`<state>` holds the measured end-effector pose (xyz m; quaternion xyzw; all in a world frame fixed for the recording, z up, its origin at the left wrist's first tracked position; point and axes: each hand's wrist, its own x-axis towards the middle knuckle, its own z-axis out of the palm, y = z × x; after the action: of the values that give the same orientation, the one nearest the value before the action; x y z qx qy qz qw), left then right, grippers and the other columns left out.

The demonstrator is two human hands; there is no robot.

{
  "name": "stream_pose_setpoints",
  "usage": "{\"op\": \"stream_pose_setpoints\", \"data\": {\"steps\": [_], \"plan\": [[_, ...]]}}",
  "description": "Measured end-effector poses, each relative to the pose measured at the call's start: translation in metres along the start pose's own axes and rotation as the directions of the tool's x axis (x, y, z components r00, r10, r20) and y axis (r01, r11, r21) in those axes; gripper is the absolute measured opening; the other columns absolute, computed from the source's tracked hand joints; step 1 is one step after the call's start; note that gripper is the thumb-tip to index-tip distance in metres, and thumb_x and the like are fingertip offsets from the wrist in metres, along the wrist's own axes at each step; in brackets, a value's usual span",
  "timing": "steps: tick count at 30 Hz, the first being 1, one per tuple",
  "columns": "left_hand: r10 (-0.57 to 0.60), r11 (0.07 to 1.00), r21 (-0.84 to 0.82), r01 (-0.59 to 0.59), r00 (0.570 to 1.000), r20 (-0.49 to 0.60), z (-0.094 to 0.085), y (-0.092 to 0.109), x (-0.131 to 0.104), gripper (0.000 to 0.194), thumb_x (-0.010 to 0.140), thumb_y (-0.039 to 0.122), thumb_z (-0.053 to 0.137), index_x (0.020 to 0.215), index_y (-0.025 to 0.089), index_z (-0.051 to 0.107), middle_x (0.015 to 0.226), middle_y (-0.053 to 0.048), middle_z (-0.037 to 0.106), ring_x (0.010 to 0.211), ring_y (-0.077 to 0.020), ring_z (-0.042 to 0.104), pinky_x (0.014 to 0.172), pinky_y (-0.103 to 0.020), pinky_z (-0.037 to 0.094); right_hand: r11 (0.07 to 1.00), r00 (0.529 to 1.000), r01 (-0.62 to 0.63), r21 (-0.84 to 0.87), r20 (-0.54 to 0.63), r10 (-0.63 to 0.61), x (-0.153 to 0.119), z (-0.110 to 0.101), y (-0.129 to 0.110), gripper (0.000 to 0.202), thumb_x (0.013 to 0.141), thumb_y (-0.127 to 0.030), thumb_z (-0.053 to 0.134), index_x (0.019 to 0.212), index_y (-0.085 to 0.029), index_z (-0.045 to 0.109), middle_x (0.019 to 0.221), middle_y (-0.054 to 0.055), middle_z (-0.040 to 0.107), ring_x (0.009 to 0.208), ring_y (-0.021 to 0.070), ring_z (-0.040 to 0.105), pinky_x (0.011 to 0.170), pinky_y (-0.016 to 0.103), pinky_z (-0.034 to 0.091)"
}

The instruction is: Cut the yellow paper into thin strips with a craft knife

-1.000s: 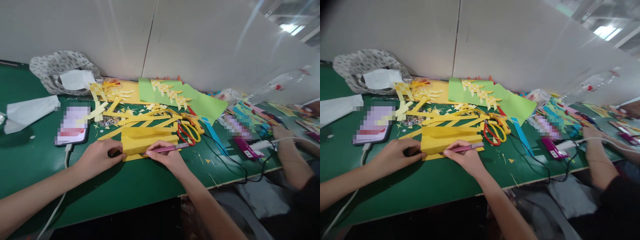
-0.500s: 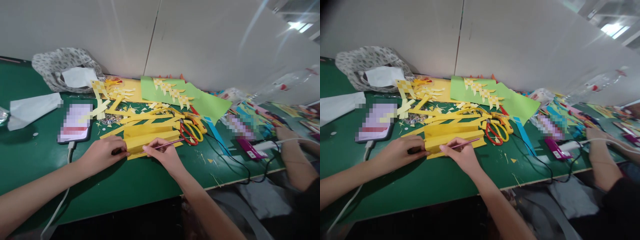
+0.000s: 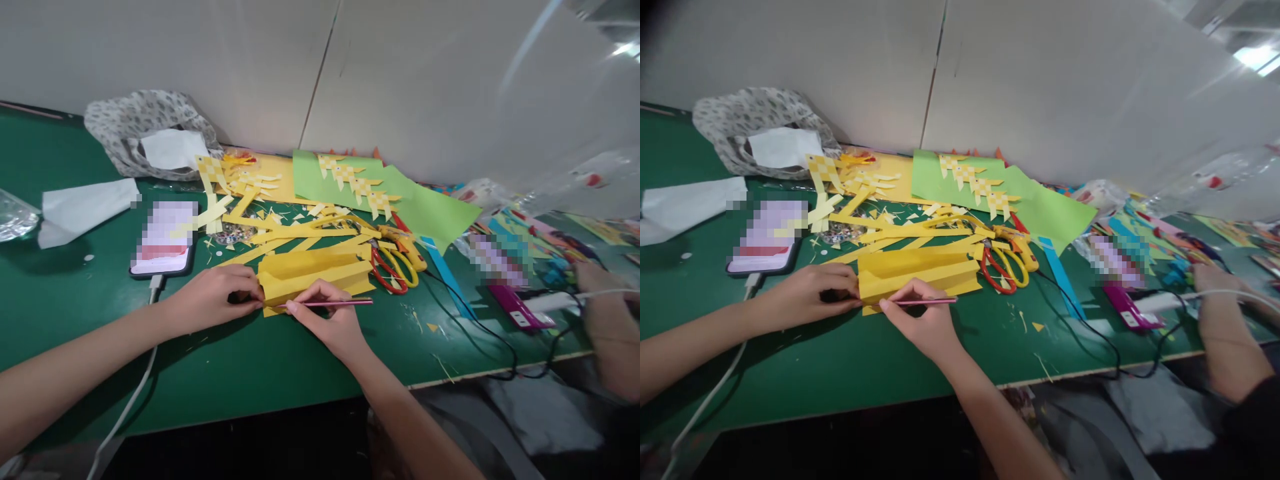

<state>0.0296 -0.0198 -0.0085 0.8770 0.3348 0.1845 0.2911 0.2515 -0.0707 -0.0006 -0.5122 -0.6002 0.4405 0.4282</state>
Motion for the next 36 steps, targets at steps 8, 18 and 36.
{"op": "stream_pose_setpoints", "data": {"steps": [8,18,36], "plan": [[-0.021,0.999,-0.034,0.022,1.0,0.007,-0.0015,0.0002,0.0,0.017,0.086,0.028,0.055,0.082,0.022,0.071,0.083,-0.003,0.066,0.074,-0.0144,0.06,0.067,-0.024,0.044,0.998,1.0,0.012,-0.056,0.013,-0.011,0.0016,0.0012,-0.0019,0.012,0.072,-0.028,0.073,0.067,-0.021,0.064,0.064,0.001,0.069,0.061,0.0171,0.065,0.057,0.029,0.052],[-0.059,0.997,-0.053,0.059,0.998,-0.001,-0.0005,0.0006,-0.0007,0.015,0.083,0.029,0.058,0.081,0.021,0.071,0.079,-0.002,0.065,0.07,-0.0131,0.06,0.063,-0.023,0.044,0.998,0.998,-0.049,-0.036,0.032,0.05,0.0042,0.0003,0.0,0.013,0.072,-0.029,0.073,0.066,-0.02,0.065,0.064,0.001,0.068,0.061,0.0164,0.063,0.058,0.029,0.05],[-0.049,0.999,-0.018,0.049,0.999,-0.016,0.0027,-0.0008,-0.0017,0.015,0.083,0.027,0.056,0.078,0.021,0.07,0.078,0.0,0.064,0.069,-0.0109,0.058,0.061,-0.021,0.041,0.999,0.999,-0.04,-0.009,0.031,0.041,0.0034,-0.0018,0.0004,0.01,0.071,-0.026,0.074,0.067,-0.02,0.067,0.067,0.001,0.071,0.063,0.0147,0.065,0.059,0.026,0.052]]}}
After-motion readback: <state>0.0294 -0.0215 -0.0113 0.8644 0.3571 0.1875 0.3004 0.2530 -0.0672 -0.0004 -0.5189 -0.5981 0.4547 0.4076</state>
